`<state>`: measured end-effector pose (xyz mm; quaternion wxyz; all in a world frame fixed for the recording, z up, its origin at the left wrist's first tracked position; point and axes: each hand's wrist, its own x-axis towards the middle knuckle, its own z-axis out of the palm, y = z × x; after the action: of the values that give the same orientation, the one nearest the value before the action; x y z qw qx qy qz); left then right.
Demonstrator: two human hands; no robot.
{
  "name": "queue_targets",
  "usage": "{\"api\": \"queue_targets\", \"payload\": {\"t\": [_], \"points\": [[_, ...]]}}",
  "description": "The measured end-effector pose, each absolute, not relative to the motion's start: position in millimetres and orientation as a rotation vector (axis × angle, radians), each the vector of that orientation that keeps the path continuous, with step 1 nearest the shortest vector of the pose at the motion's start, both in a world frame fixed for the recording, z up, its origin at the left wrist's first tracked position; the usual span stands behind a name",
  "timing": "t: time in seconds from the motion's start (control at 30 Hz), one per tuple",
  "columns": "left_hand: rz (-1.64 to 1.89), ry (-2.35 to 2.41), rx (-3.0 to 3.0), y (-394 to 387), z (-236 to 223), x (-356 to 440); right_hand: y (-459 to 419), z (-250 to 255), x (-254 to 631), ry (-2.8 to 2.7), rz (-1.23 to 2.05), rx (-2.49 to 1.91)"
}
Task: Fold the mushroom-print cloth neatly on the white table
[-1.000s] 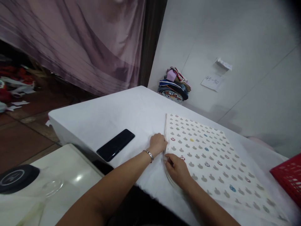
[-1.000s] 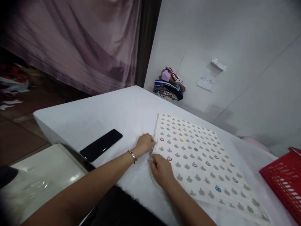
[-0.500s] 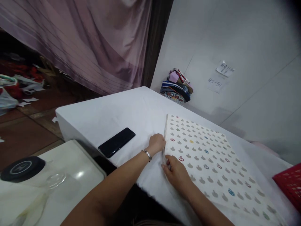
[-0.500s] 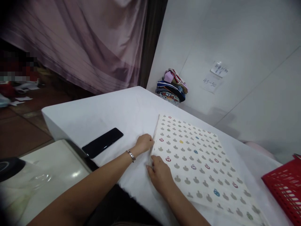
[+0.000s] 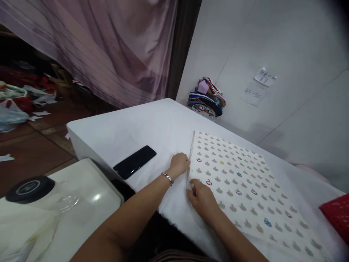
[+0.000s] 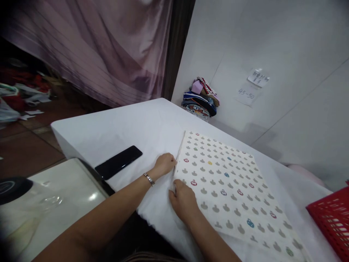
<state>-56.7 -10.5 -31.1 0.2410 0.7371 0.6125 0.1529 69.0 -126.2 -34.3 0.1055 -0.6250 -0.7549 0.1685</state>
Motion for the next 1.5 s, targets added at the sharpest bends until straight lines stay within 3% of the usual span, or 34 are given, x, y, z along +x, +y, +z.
{"api": "queue_targets", "payload": {"t": [0.7,1.5], "points": [[0.338,1.552,2.136,-20,-27,-61,-120,-36,84,-1.590,1.041,-1.594],[0.369,1.727,2.172,-55,-30,-49,-125,-50,90,-1.408,1.051,-1.452]]}}
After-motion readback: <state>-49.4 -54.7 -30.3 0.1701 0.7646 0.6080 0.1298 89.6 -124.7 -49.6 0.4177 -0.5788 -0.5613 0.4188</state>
